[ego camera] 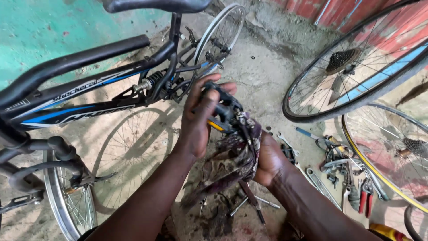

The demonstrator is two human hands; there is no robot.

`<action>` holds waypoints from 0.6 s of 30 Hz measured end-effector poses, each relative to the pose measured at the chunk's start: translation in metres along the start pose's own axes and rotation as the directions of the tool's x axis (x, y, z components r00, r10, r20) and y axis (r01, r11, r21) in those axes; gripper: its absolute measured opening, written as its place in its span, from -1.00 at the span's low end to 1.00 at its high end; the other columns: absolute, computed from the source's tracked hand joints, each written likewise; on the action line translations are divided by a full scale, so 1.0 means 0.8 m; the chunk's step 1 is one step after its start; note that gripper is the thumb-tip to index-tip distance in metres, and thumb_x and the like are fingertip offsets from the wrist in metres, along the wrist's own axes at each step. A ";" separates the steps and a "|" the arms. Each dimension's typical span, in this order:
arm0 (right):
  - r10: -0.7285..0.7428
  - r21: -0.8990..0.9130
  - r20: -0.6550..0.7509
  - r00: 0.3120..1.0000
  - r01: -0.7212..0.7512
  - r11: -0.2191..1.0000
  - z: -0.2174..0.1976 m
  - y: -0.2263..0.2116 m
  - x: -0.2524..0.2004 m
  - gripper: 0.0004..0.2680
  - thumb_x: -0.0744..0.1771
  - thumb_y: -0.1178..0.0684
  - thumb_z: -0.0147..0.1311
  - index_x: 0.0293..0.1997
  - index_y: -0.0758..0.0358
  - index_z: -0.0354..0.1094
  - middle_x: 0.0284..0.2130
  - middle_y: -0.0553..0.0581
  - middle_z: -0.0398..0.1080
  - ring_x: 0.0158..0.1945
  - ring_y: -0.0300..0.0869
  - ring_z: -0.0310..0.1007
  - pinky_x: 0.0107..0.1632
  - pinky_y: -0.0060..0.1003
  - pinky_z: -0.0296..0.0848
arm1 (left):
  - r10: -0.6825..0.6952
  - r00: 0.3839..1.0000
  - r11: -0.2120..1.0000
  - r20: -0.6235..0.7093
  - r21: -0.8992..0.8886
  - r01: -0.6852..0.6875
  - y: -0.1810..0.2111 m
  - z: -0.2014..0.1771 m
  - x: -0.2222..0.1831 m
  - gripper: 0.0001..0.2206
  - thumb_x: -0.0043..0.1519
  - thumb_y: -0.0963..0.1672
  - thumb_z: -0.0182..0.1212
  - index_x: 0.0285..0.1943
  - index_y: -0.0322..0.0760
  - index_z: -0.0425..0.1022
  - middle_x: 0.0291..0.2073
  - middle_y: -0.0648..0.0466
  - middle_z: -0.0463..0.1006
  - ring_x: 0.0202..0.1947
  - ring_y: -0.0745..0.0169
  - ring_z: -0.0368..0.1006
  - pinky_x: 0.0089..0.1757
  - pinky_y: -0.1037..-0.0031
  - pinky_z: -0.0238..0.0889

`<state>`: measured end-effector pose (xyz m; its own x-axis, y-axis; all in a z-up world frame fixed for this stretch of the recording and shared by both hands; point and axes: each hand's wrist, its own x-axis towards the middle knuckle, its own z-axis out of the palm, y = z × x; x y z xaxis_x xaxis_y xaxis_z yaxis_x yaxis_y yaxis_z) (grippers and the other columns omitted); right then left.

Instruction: Cleaning and inspecting a bicycle pedal using a cloth and a screwdriver.

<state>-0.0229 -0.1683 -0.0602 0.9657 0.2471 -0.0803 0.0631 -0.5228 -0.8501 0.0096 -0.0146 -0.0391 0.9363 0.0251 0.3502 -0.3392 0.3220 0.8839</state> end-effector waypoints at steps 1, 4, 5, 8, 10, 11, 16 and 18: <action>-0.015 -0.030 0.007 1.000 0.016 0.999 0.001 0.002 -0.001 -0.83 0.26 0.09 0.03 -0.40 0.40 0.52 -0.74 0.25 0.41 -0.69 0.03 0.42 -0.63 -0.10 0.36 | -0.008 0.999 0.989 -0.038 -0.146 0.002 -0.005 -0.001 -0.001 -0.58 0.42 0.00 0.08 0.39 -0.23 0.27 0.12 -0.29 0.48 0.23 -0.29 0.41 0.21 -0.13 0.30; -0.068 -0.121 0.031 0.997 0.071 0.990 0.002 0.003 -0.002 -0.82 0.23 0.08 0.03 -0.45 0.40 0.50 -0.75 0.27 0.38 -0.67 0.10 0.42 -0.60 -0.04 0.37 | -0.045 0.986 0.946 -0.159 -0.325 -0.009 -0.005 0.006 -0.004 -0.66 0.43 -0.02 -0.01 0.23 -0.35 0.33 -0.15 -0.31 0.58 0.00 -0.36 0.55 0.14 -0.22 0.41; -0.091 -0.151 0.038 0.995 0.095 0.984 0.001 0.002 0.000 -0.82 0.22 0.07 0.03 -0.46 0.40 0.50 -0.76 0.27 0.37 -0.67 0.12 0.42 -0.59 -0.02 0.37 | -0.062 0.969 0.935 -0.237 -0.355 -0.027 -0.003 0.010 -0.003 -0.67 0.39 -0.02 0.02 0.17 -0.37 0.36 -0.23 -0.32 0.59 -0.10 -0.34 0.60 0.09 -0.21 0.47; -0.154 -0.236 0.065 0.986 0.165 0.958 0.002 -0.001 0.003 -0.82 0.19 0.06 0.04 -0.51 0.40 0.49 -0.77 0.29 0.34 -0.65 0.19 0.43 -0.56 0.04 0.37 | -0.214 0.908 0.873 -0.359 -0.487 0.014 -0.018 0.006 -0.007 -0.66 0.32 0.00 0.07 0.06 -0.36 0.41 -0.33 -0.32 0.61 -0.20 -0.37 0.61 0.02 -0.25 0.46; -0.198 -0.290 0.084 0.977 0.214 0.933 0.003 -0.002 0.007 -0.82 0.16 0.05 0.04 -0.54 0.41 0.48 -0.78 0.30 0.32 -0.63 0.24 0.43 -0.54 0.09 0.37 | -0.365 0.836 0.848 -0.410 -0.517 0.117 -0.021 0.000 -0.009 -0.67 0.29 0.01 0.08 0.00 -0.35 0.42 -0.36 -0.35 0.60 -0.23 -0.42 0.61 -0.04 -0.25 0.47; -0.216 -0.316 0.095 0.972 0.235 0.919 0.004 -0.002 0.007 -0.81 0.15 0.05 0.04 -0.56 0.41 0.47 -0.79 0.31 0.31 -0.63 0.26 0.43 -0.53 0.11 0.37 | -0.508 0.734 0.803 -0.451 -0.556 0.214 -0.023 -0.003 -0.012 -0.67 0.27 0.02 0.09 -0.05 -0.34 0.44 -0.40 -0.39 0.60 -0.27 -0.47 0.61 -0.09 -0.25 0.49; -0.259 -0.380 0.148 0.955 0.296 0.876 0.007 0.007 0.001 -0.80 0.14 0.05 0.04 -0.61 0.46 0.46 -0.79 0.40 0.30 -0.59 0.38 0.43 -0.50 0.19 0.37 | -0.684 0.592 0.703 -0.426 -0.603 0.378 -0.011 -0.020 -0.007 -0.61 0.27 0.08 0.03 -0.10 -0.33 0.40 -0.39 -0.39 0.58 -0.33 -0.44 0.59 -0.16 -0.24 0.50; -0.262 -0.370 0.154 0.953 0.301 0.879 0.003 0.018 0.005 -0.78 0.16 0.07 0.03 -0.61 0.50 0.47 -0.78 0.47 0.31 -0.57 0.44 0.42 -0.50 0.22 0.37 | -0.703 0.591 0.681 -0.395 -0.612 0.402 -0.005 -0.020 0.000 -0.58 0.25 0.11 0.05 -0.08 -0.29 0.40 -0.35 -0.38 0.58 -0.28 -0.43 0.60 -0.13 -0.25 0.49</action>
<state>-0.0190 -0.1728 -0.0739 0.8646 0.4981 0.0655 0.4395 -0.6867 -0.5791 0.0123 -0.0010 -0.0476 0.8276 0.1622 -0.5374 0.2008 0.8085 0.5532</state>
